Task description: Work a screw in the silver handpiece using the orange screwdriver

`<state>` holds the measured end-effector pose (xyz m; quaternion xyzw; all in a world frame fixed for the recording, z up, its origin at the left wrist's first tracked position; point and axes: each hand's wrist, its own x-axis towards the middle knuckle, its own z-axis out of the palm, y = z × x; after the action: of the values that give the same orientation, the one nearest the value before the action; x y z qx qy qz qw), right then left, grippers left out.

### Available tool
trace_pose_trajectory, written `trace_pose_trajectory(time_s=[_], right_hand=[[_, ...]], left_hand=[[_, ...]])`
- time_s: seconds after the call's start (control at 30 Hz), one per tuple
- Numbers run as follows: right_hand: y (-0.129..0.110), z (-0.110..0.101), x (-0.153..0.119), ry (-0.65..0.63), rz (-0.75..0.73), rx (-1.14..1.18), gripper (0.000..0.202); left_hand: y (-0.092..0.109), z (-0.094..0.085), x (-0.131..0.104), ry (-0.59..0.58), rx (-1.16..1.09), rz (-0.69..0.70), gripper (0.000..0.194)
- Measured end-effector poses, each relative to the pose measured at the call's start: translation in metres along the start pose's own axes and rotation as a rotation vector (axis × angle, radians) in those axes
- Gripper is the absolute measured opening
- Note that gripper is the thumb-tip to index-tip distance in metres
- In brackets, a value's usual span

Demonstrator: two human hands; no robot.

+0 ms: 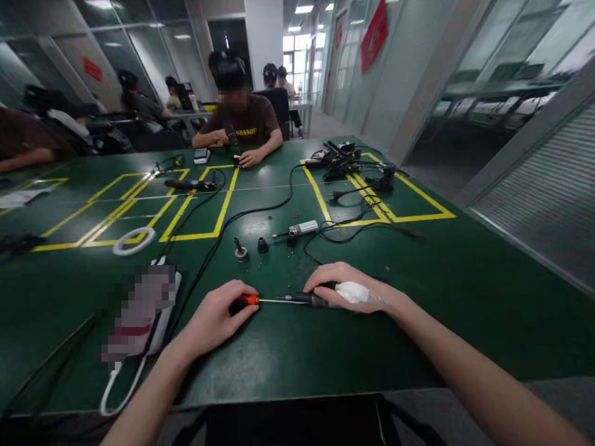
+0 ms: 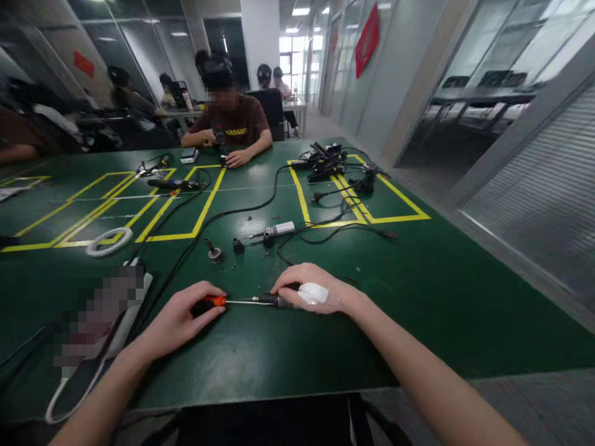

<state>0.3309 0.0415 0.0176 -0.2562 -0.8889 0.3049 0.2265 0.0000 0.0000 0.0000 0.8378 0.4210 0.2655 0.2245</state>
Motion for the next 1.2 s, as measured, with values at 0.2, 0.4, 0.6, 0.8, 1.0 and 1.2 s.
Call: trace_pose_trajectory(time_s=[0.2, 0.4, 0.6, 0.8, 1.0, 1.2], right_hand=[[0.0014, 0.0022, -0.0013, 0.001, 0.014, -0.009, 0.028], [-0.0013, 0.0005, -0.0003, -0.005, 0.016, -0.004, 0.028], [-0.0009, -0.0001, -0.0003, 0.0, 0.016, -0.007, 0.027], [-0.0018, -0.0001, -0.0002, -0.003, 0.021, -0.005, 0.026], [-0.0019, -0.0003, -0.0002, -0.013, 0.024, -0.013, 0.026], [-0.0015, 0.0001, 0.0001, 0.0, 0.009, 0.002, 0.026]], left_hand=[[0.003, -0.0032, -0.0016, 0.004, 0.027, 0.016, 0.014], [0.0035, -0.0035, -0.0026, 0.028, 0.018, 0.01, 0.014], [0.0048, -0.0046, -0.0014, 0.026, 0.018, 0.008, 0.012], [0.0086, -0.0042, -0.0006, 0.017, 0.014, 0.021, 0.011], [0.0089, -0.0025, -0.0011, 0.024, 0.011, -0.005, 0.01], [0.0084, -0.0026, -0.0006, 0.008, -0.016, -0.034, 0.004]])
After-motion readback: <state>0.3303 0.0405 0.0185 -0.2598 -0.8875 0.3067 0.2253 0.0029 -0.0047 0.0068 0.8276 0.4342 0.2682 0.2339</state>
